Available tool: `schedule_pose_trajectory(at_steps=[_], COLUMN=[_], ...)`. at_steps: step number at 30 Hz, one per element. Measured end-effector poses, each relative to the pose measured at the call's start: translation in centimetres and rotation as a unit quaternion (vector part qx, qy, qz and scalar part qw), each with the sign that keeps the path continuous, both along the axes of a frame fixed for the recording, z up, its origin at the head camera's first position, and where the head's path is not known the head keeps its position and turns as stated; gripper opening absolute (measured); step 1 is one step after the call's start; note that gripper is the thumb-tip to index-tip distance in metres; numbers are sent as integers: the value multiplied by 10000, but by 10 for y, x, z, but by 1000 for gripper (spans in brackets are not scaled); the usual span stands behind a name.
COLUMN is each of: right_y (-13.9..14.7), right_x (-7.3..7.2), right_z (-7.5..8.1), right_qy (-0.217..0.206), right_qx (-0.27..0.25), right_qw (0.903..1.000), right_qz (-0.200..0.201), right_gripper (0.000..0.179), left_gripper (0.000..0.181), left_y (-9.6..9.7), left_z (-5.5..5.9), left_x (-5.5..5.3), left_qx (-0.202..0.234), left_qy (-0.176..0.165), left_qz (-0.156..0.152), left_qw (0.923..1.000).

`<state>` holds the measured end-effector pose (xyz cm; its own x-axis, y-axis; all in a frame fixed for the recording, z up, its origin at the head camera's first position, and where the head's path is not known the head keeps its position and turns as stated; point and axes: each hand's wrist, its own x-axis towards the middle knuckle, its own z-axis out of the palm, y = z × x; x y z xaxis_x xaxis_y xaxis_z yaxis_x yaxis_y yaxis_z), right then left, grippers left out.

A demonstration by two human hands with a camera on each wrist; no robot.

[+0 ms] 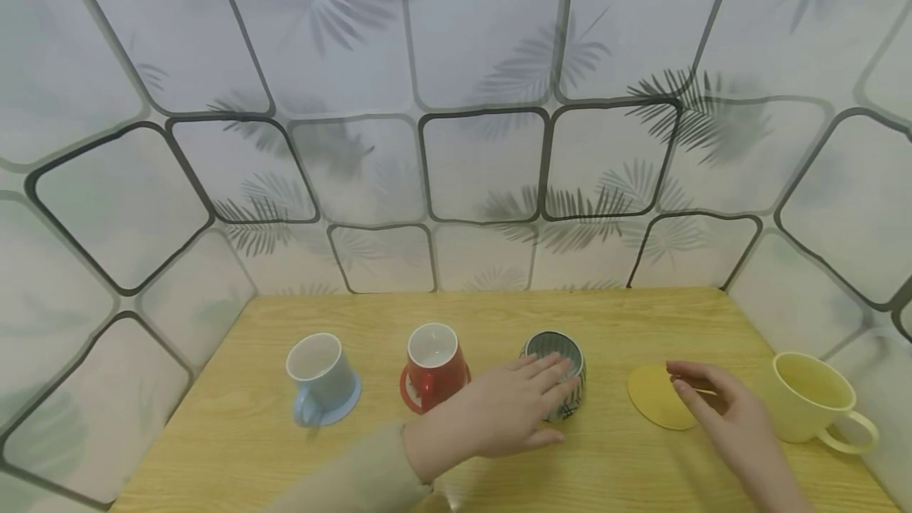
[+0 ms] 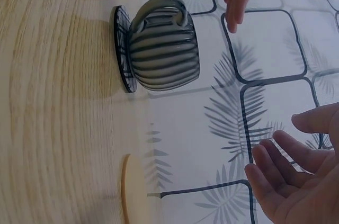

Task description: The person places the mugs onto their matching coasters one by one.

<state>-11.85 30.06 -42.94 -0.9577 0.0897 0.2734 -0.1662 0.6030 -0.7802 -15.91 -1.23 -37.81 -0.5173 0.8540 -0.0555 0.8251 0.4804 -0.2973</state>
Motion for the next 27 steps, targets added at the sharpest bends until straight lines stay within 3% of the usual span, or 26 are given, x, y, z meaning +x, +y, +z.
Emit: schedule_pose_trajectory(at_steps=[10, 18, 27], right_y=[12, 24, 36], right_x=[1, 4, 11], right_z=[1, 1, 5], right_qy=[257, 137, -114], right_qx=[-155, -215, -206], right_qw=[9995, 9994, 9982], right_qz=[-117, -225, -545], right_gripper=[26, 22, 19], left_gripper=[69, 68, 69], left_y=[12, 20, 29], left_z=[-7, -14, -19], left_x=[-4, -5, -6], left_qx=[3, -11, 63], left_qy=[14, 171, 17], left_qz=[-147, -221, -264], left_qw=[9999, 9996, 9996])
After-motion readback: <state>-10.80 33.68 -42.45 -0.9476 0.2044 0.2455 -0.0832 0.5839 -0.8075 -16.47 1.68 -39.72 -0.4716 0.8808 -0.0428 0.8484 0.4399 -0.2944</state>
